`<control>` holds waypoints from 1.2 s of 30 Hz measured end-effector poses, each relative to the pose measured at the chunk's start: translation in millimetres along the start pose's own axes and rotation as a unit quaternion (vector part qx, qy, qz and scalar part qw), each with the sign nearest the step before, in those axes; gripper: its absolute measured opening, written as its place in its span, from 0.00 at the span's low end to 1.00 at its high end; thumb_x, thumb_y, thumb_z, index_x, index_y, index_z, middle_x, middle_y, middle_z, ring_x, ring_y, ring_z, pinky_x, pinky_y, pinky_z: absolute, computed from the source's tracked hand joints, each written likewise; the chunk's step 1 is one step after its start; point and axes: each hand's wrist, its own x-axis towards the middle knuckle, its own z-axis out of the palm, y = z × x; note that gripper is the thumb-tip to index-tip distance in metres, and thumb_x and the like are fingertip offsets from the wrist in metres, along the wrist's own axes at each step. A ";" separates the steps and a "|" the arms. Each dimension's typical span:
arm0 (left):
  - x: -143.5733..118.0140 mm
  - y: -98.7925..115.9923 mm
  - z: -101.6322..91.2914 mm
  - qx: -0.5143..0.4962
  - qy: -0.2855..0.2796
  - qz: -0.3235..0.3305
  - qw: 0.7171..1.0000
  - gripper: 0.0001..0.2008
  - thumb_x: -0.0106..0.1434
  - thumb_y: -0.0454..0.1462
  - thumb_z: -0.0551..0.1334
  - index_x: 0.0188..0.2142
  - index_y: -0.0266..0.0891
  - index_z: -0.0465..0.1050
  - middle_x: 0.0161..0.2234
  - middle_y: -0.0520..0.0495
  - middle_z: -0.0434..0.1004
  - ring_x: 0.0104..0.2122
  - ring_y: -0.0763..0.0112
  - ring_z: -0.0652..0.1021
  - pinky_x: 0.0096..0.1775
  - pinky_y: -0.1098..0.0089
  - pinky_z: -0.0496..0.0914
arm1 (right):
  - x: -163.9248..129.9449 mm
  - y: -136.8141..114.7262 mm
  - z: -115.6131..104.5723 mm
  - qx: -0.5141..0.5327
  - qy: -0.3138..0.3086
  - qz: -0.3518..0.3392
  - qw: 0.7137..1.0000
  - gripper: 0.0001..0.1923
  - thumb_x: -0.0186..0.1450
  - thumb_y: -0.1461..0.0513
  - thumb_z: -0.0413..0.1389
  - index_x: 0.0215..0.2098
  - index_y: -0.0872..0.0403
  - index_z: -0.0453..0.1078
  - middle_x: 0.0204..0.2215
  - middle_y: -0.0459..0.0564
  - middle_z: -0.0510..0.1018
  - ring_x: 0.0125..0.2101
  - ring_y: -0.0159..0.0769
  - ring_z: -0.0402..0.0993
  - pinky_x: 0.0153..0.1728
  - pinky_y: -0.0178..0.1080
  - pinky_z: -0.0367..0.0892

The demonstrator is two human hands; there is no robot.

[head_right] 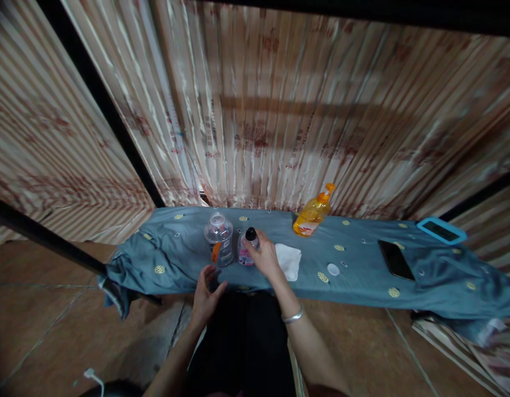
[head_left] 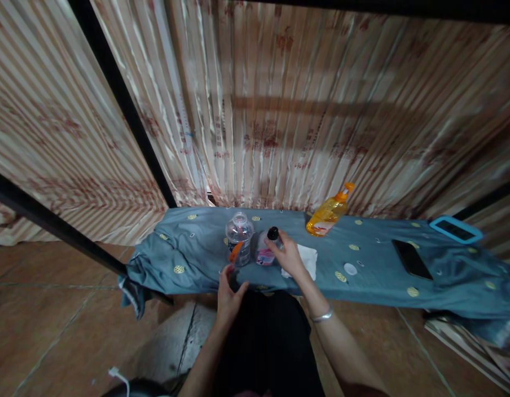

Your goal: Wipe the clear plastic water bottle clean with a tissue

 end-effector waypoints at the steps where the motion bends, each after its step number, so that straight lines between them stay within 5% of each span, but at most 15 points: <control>1: -6.7 4.3 3.0 -0.011 -0.029 0.010 0.999 0.30 0.57 0.42 0.75 0.57 0.43 0.71 0.56 0.37 0.78 0.57 0.45 0.81 0.63 0.38 0.73 | -3.3 -2.1 0.7 0.002 0.000 -0.003 1.000 0.20 0.75 0.52 0.63 0.59 0.51 0.74 0.57 0.55 0.79 0.53 0.46 0.79 0.55 0.55 0.76; 3: -12.2 17.6 14.2 -0.019 -0.075 0.039 0.996 0.30 0.59 0.41 0.74 0.59 0.45 0.72 0.58 0.38 0.78 0.60 0.46 0.80 0.65 0.39 0.72 | -9.1 -6.8 1.3 0.009 -0.002 -0.011 1.000 0.20 0.75 0.51 0.63 0.60 0.51 0.74 0.58 0.55 0.78 0.55 0.47 0.78 0.56 0.56 0.75; 9: 18.0 63.3 61.3 -0.035 -0.099 0.079 0.991 0.50 0.54 0.41 0.77 0.72 0.40 0.58 0.73 0.30 0.62 0.74 0.42 0.65 0.73 0.42 0.61 | -23.2 -17.3 0.9 0.040 -0.018 -0.025 0.999 0.19 0.75 0.51 0.63 0.59 0.51 0.75 0.57 0.54 0.79 0.53 0.46 0.79 0.55 0.55 0.76; 13: 38.0 75.1 79.2 -0.042 -0.099 0.054 0.993 0.44 0.53 0.37 0.76 0.67 0.40 0.64 0.67 0.32 0.71 0.68 0.43 0.73 0.70 0.43 0.66 | -22.8 -13.1 2.5 0.059 0.018 -0.006 0.998 0.19 0.74 0.52 0.64 0.59 0.51 0.75 0.57 0.54 0.79 0.53 0.47 0.79 0.55 0.55 0.76; 20: 45.4 78.5 76.8 -0.048 -0.111 0.064 0.991 0.28 0.52 0.34 0.77 0.51 0.40 0.75 0.48 0.42 0.82 0.51 0.49 0.82 0.59 0.48 0.76 | -16.4 -5.8 14.1 0.090 0.070 0.031 0.993 0.18 0.74 0.52 0.64 0.56 0.52 0.75 0.54 0.53 0.80 0.49 0.43 0.81 0.51 0.51 0.78; 36: 49.5 74.9 76.2 -0.057 -0.124 0.053 0.989 0.32 0.50 0.37 0.81 0.52 0.39 0.74 0.48 0.42 0.80 0.53 0.49 0.81 0.60 0.48 0.74 | -10.4 -20.0 -16.5 0.041 -0.048 -0.031 0.998 0.19 0.75 0.52 0.63 0.58 0.53 0.75 0.55 0.54 0.80 0.51 0.45 0.80 0.53 0.54 0.77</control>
